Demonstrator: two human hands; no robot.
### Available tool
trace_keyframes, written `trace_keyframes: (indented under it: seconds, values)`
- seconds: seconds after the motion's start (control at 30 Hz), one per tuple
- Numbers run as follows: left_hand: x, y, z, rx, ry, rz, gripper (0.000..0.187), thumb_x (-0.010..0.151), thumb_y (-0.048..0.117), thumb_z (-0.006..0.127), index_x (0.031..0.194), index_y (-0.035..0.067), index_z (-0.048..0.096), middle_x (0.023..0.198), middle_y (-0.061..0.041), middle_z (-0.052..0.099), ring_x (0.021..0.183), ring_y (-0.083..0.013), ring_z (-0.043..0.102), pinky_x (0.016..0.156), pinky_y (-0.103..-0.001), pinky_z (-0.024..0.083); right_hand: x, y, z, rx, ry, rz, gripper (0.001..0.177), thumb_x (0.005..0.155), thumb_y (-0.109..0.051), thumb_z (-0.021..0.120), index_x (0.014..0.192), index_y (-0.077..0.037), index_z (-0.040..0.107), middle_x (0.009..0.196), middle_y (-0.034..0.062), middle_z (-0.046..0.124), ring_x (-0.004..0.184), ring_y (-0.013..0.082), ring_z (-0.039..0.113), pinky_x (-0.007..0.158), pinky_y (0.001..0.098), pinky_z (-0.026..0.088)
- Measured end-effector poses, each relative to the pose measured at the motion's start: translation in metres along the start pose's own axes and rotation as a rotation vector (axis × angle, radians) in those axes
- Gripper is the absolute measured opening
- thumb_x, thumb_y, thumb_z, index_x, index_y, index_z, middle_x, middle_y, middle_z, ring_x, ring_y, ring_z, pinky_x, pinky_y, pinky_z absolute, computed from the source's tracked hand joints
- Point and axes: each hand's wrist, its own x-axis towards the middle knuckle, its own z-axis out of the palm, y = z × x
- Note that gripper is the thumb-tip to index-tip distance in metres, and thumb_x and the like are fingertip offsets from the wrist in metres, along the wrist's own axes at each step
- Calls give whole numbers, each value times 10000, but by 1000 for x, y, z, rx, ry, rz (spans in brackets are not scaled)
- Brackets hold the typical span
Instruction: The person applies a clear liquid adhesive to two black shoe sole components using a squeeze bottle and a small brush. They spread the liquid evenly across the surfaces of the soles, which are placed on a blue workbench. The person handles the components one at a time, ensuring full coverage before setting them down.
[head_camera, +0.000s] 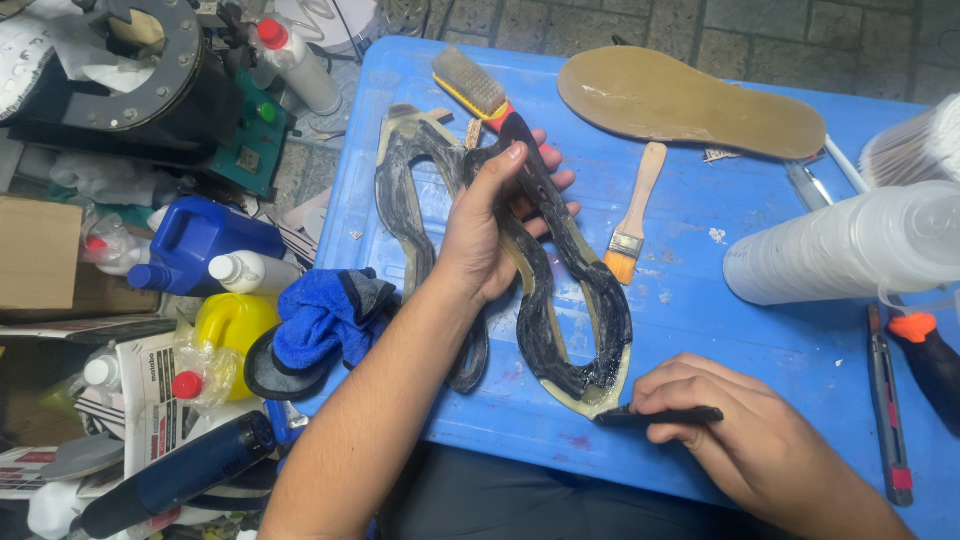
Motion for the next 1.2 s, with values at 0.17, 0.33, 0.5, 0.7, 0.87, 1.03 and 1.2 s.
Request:
trace_keyframes:
  seconds: [0.17, 0.33, 0.5, 0.7, 0.87, 1.03, 1.2]
  values:
    - [0, 0, -1, -6, -18, -17, 713, 900, 406, 706, 1445, 0, 493, 1205, -135, 627, 1163, -279, 638, 992, -519, 573, -16, 5, 10, 213, 401, 117, 198, 940, 11, 637, 1130, 18, 584, 1039, 168, 731, 947, 219, 732, 881, 339, 595]
    - [-3, -3, 3, 18, -45, -51, 731, 898, 421, 696, 1457, 7, 473, 1259, -151, 616, 1190, -283, 630, 1015, -534, 554, -6, 9, 40, 292, 755, 166, 175, 1033, 57, 601, 1192, 68, 526, 1101, 234, 684, 957, 182, 689, 950, 326, 586]
    - [-3, -2, 4, 21, -74, -62, 740, 913, 428, 684, 1473, -1, 461, 1291, -175, 607, 1222, -291, 631, 1040, -522, 546, 10, 14, 51, 504, 790, 169, 152, 1035, 59, 584, 1145, 53, 479, 1127, 260, 668, 941, 246, 716, 892, 389, 621]
    - [-4, -2, 4, 6, -80, -63, 719, 926, 410, 676, 1468, -11, 460, 1290, -177, 612, 1217, -291, 632, 1031, -522, 551, 14, 31, 53, 706, 711, 180, 126, 1076, 35, 541, 1137, -1, 437, 1102, 299, 669, 894, 296, 699, 839, 443, 608]
    - [-5, -3, 4, 0, -86, -48, 702, 939, 399, 670, 1462, -24, 469, 1277, -179, 616, 1212, -296, 633, 1030, -522, 556, 14, 37, 43, 1013, 626, 159, 178, 1073, 1, 499, 1232, -30, 425, 1130, 334, 639, 936, 378, 712, 841, 494, 602]
    - [-4, -3, 3, 1, -101, -45, 699, 943, 409, 660, 1462, -19, 468, 1285, -187, 603, 1229, -303, 624, 1037, -527, 557, 16, 41, 32, 1010, 507, 207, 236, 1000, 53, 505, 1214, -20, 437, 1233, 352, 623, 1059, 376, 669, 983, 512, 546]
    - [-3, -3, 3, 1, -106, -53, 699, 942, 411, 658, 1462, -16, 468, 1295, -191, 595, 1238, -310, 618, 1043, -529, 550, 25, 46, 30, 987, 460, 255, 260, 936, 99, 496, 1160, -23, 452, 1266, 357, 616, 1152, 343, 647, 1047, 465, 506]
